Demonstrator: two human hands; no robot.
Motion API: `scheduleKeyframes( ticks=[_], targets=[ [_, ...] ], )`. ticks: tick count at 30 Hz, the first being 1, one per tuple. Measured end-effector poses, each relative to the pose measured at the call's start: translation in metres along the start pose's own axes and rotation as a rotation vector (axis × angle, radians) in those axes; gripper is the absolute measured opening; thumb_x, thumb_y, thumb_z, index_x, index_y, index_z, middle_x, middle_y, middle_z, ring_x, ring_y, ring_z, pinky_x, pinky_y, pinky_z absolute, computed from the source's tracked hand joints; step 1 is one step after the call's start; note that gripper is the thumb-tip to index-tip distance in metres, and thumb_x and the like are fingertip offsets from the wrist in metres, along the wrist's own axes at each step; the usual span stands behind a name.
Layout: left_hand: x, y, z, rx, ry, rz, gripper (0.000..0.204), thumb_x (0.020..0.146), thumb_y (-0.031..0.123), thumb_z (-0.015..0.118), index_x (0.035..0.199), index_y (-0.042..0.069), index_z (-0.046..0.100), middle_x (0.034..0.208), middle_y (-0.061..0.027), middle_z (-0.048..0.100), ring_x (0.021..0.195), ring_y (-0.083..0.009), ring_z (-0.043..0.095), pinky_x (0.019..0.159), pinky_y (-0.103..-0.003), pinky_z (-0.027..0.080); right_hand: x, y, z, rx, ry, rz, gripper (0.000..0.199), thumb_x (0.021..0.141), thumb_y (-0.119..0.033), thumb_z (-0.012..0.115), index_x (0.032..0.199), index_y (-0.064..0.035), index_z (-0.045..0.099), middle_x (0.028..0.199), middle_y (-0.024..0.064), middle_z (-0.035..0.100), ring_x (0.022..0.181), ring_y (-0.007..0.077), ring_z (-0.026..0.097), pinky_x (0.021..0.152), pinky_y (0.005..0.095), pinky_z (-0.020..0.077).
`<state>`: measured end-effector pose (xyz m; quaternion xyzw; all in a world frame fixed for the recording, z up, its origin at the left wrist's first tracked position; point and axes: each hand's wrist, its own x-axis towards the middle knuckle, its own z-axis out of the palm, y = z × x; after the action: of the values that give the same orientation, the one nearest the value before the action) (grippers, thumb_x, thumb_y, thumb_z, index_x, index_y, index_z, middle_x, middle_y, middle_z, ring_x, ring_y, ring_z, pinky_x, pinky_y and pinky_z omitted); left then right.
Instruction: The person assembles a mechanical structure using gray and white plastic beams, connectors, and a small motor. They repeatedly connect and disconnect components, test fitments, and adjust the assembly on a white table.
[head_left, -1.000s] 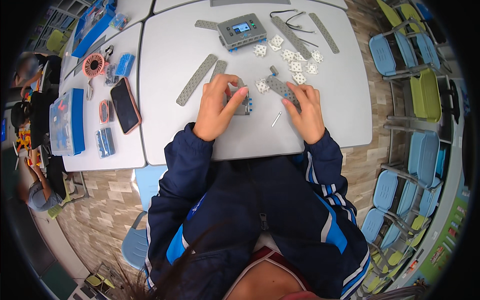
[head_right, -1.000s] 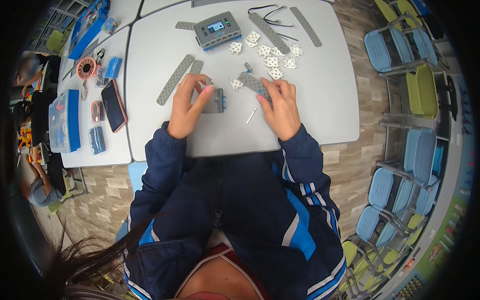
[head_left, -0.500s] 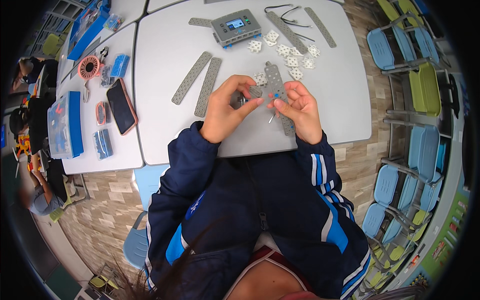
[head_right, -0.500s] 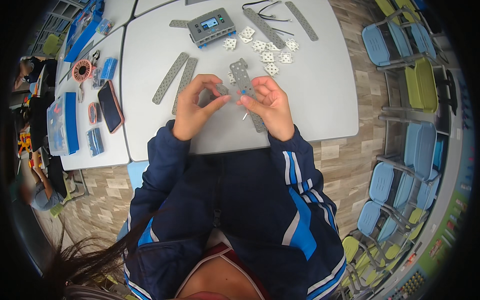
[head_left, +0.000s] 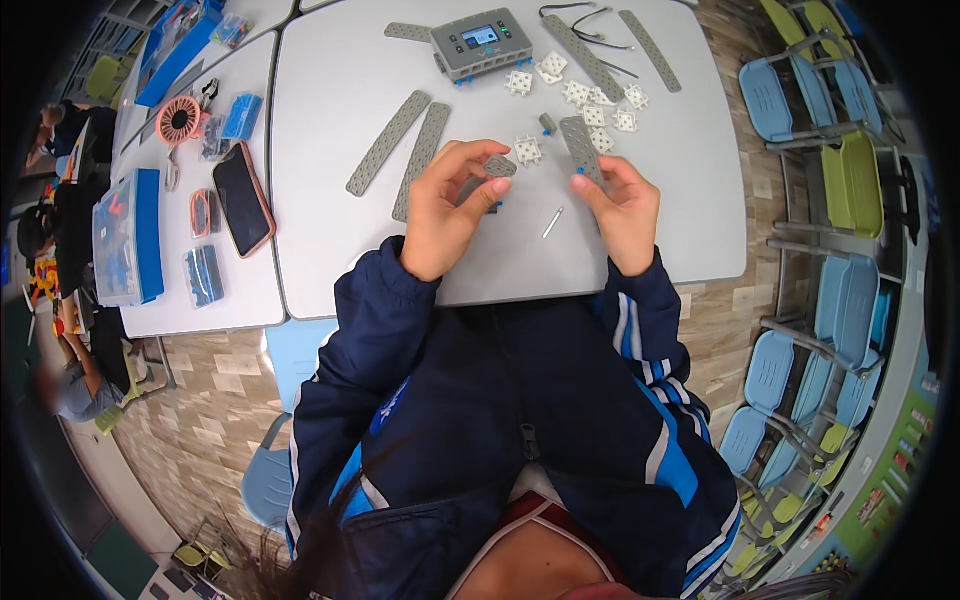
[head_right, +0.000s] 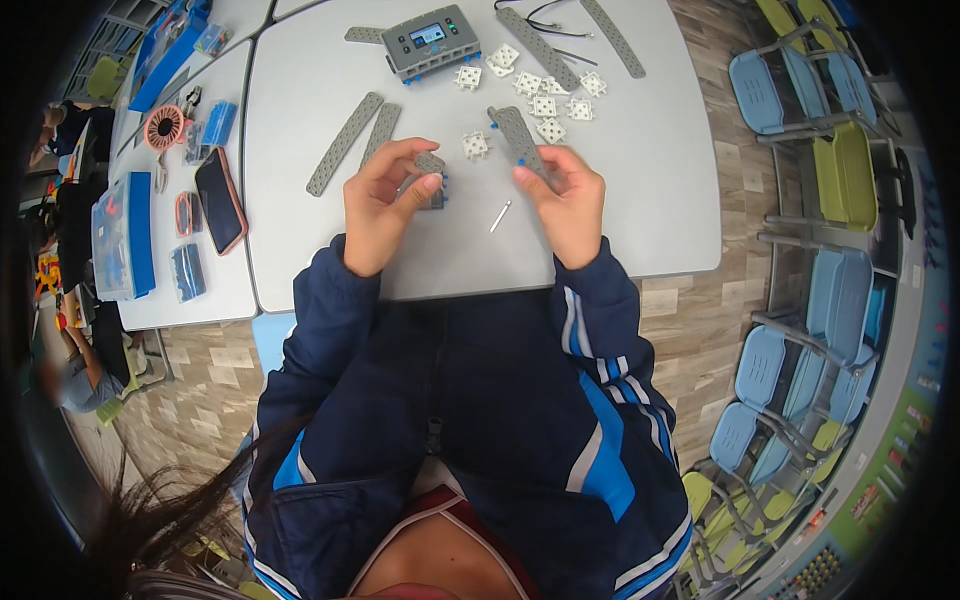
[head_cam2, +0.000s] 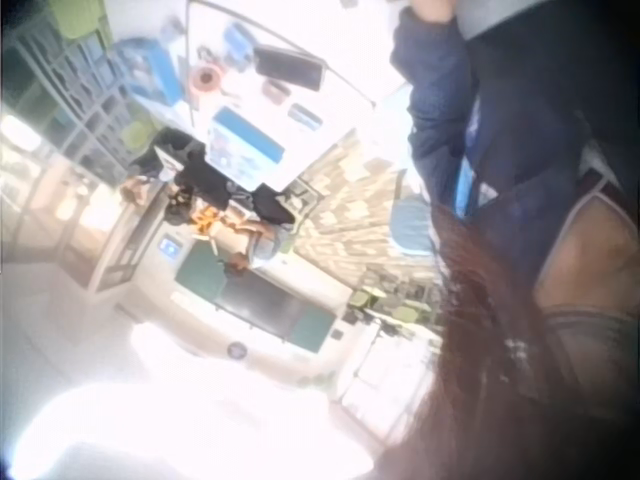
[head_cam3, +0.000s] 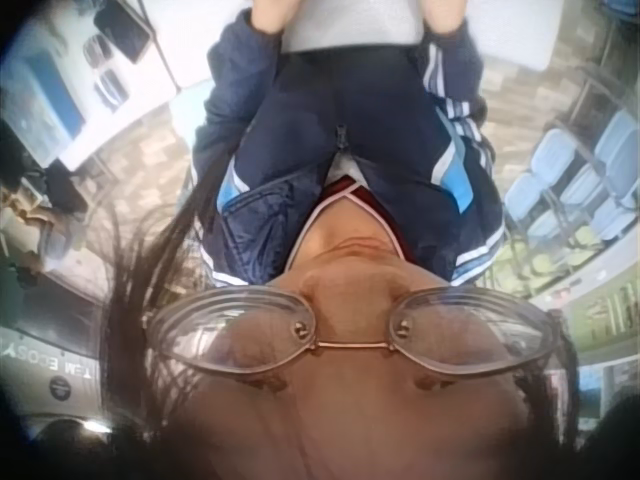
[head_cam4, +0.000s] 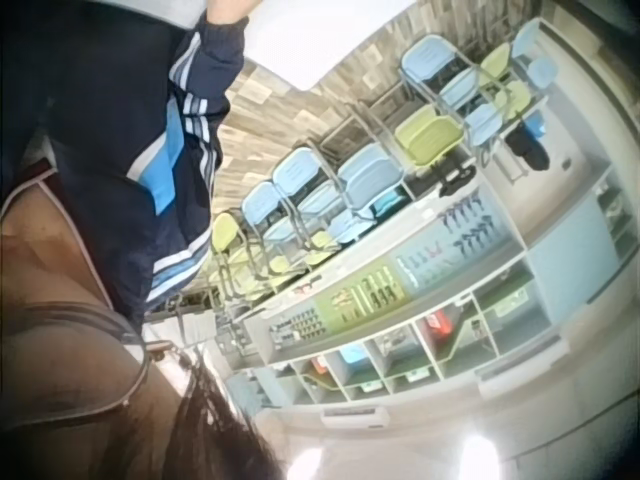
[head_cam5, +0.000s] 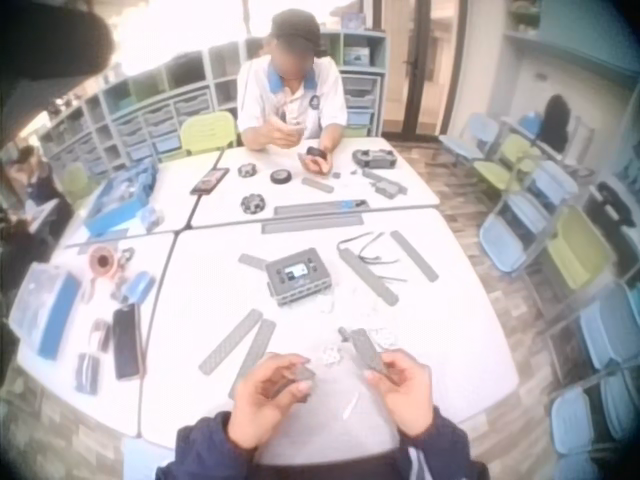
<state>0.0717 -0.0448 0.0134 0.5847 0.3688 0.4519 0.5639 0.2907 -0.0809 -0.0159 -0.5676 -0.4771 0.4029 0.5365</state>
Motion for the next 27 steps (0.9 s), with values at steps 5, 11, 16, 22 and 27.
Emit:
scheduleKeyframes(
  ticks=[5,11,16,22,27],
  targets=[
    [-0.001,0.002,-0.002,-0.115,-0.035,-0.041,0.035,0.089,-0.004,0.065,0.123,0.001,0.062,0.103,-0.0055,0.057,0.086,-0.0102,0.059,0.080,-0.025,0.048,0.010,-0.010,0.001,-0.575,0.064,-0.336,0.030,0.080,0.000,0.073,0.109,0.0010,0.068,0.105,0.0123,0.065,0.088,0.0260,0.066,0.079,0.0340,0.0521],
    [-0.001,0.008,0.003,0.539,-0.181,0.290,0.042,0.086,0.000,0.067,0.128,0.002,0.060,0.086,-0.0077,0.060,0.082,-0.0205,0.057,0.087,-0.033,0.041,-0.004,-0.041,0.010,-0.267,-0.095,-0.414,0.031,0.082,-0.001,0.073,0.113,-0.0005,0.067,0.107,0.0117,0.063,0.088,0.0211,0.066,0.077,0.0298,0.0535],
    [-0.012,-0.008,0.021,0.801,-0.235,0.506,0.043,0.081,0.003,0.070,0.122,0.004,0.060,0.088,-0.0075,0.061,0.082,-0.0244,0.059,0.086,-0.040,0.039,-0.021,-0.033,0.010,0.042,-0.233,-0.055,0.022,0.088,0.003,0.068,0.110,0.0020,0.067,0.105,0.0097,0.062,0.088,0.0128,0.067,0.077,0.0240,0.0550],
    [-0.045,-0.019,0.046,0.709,-0.153,0.472,0.039,0.077,0.007,0.074,0.115,0.003,0.064,0.090,-0.0059,0.063,0.079,-0.0220,0.059,0.078,-0.037,0.040,-0.066,-0.010,-0.003,-0.033,-0.088,0.012,0.017,0.089,0.003,0.067,0.106,0.0043,0.067,0.107,0.0110,0.063,0.088,0.0155,0.068,0.075,0.0263,0.0573],
    [-0.064,-0.039,0.054,0.712,-0.069,0.477,0.036,0.074,0.013,0.078,0.108,0.006,0.069,0.089,-0.0030,0.063,0.077,-0.0188,0.059,0.074,-0.033,0.039,-0.085,-0.005,0.004,-0.443,0.009,-0.214,0.012,0.081,0.003,0.071,0.092,-0.0003,0.071,0.096,0.0108,0.066,0.089,0.0300,0.064,0.066,0.0320,0.0546]
  ],
)
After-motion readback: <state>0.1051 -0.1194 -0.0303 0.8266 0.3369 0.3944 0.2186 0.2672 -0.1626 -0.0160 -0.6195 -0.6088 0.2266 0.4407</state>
